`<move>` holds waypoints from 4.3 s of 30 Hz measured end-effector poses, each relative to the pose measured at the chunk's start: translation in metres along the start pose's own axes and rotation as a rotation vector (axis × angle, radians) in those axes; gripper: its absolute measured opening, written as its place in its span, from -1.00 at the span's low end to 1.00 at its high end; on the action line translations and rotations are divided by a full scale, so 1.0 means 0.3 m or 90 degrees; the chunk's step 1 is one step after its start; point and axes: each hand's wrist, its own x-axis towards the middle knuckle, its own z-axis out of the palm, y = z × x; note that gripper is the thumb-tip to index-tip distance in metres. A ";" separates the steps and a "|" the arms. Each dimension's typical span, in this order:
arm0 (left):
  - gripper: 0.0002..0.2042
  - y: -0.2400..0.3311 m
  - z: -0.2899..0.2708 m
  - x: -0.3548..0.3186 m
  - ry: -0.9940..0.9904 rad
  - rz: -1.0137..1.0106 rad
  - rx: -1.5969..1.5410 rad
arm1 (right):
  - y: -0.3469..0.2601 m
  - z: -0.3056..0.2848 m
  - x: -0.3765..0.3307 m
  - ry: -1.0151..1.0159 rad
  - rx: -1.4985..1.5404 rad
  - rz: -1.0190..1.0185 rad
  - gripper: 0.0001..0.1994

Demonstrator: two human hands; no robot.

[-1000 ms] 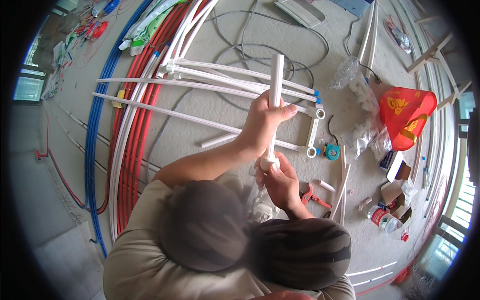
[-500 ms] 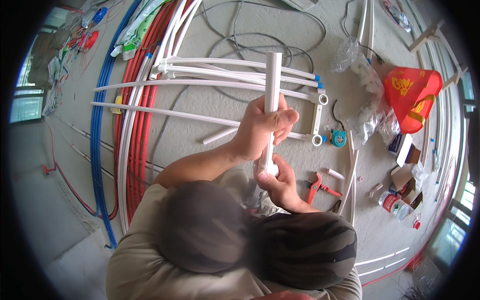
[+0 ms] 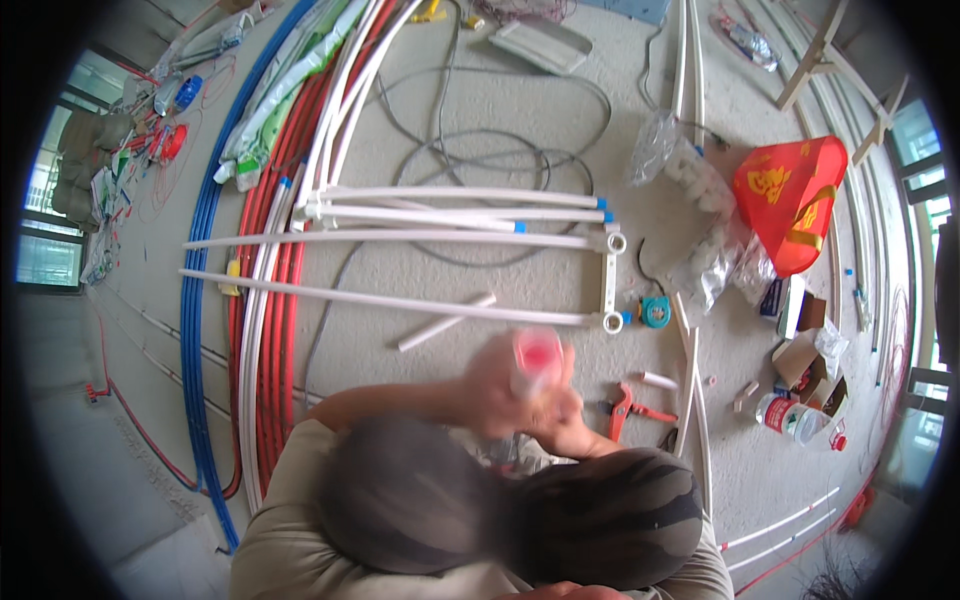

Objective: The person assembles white PVC pipes and fittings by hand, connecting straight sections with elbow joints and T-joints. They then move to a corner and fit the assembled pipe structure against existing wall-mounted pipes.

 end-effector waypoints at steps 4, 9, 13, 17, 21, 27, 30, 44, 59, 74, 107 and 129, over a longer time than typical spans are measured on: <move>-0.72 0.019 0.045 0.039 -0.106 0.182 0.094 | 0.019 -0.060 0.008 -0.030 -0.315 -0.171 -0.52; -0.69 0.025 0.081 0.065 -0.170 0.295 0.104 | 0.039 -0.038 0.008 -0.052 -0.051 -0.156 -0.61; -0.69 0.017 0.087 0.060 -0.157 0.321 0.092 | 0.007 -0.046 0.046 -0.089 -0.051 -0.187 -0.69; -0.68 0.041 0.075 0.061 -0.168 0.324 0.112 | -0.028 -0.007 0.040 -0.064 -0.010 -0.140 -0.73; -0.69 0.018 0.090 0.078 -0.142 0.371 0.043 | -0.036 -0.008 0.054 -0.076 0.019 -0.173 -0.75; -0.73 -0.013 -0.080 -0.043 -0.017 -0.014 0.080 | -0.016 -0.103 0.058 0.096 -0.273 0.042 -0.73; -0.50 -0.064 -0.242 -0.176 0.060 -0.145 0.476 | -0.002 -0.196 -0.009 0.227 -0.384 0.125 -0.67; -0.83 -0.382 -0.497 -0.556 -0.075 -0.440 0.989 | 0.251 -0.351 -0.230 0.449 -0.487 0.359 -0.50; -0.75 -0.158 -0.482 -0.231 0.048 -0.562 0.555 | 0.228 -0.624 -0.487 0.691 -0.748 0.143 -0.86; -0.79 -0.182 -0.399 -0.210 0.095 -0.493 0.588 | 0.023 -1.029 -0.054 0.360 -1.179 0.219 -0.59; -0.81 -0.188 -0.353 -0.067 0.723 -0.251 -0.301 | -0.127 -0.759 0.011 0.323 0.311 -0.156 -0.70; -0.79 -0.178 -0.108 -0.017 0.625 -0.254 -0.281 | 0.025 -0.263 0.287 0.203 -0.072 0.214 -0.61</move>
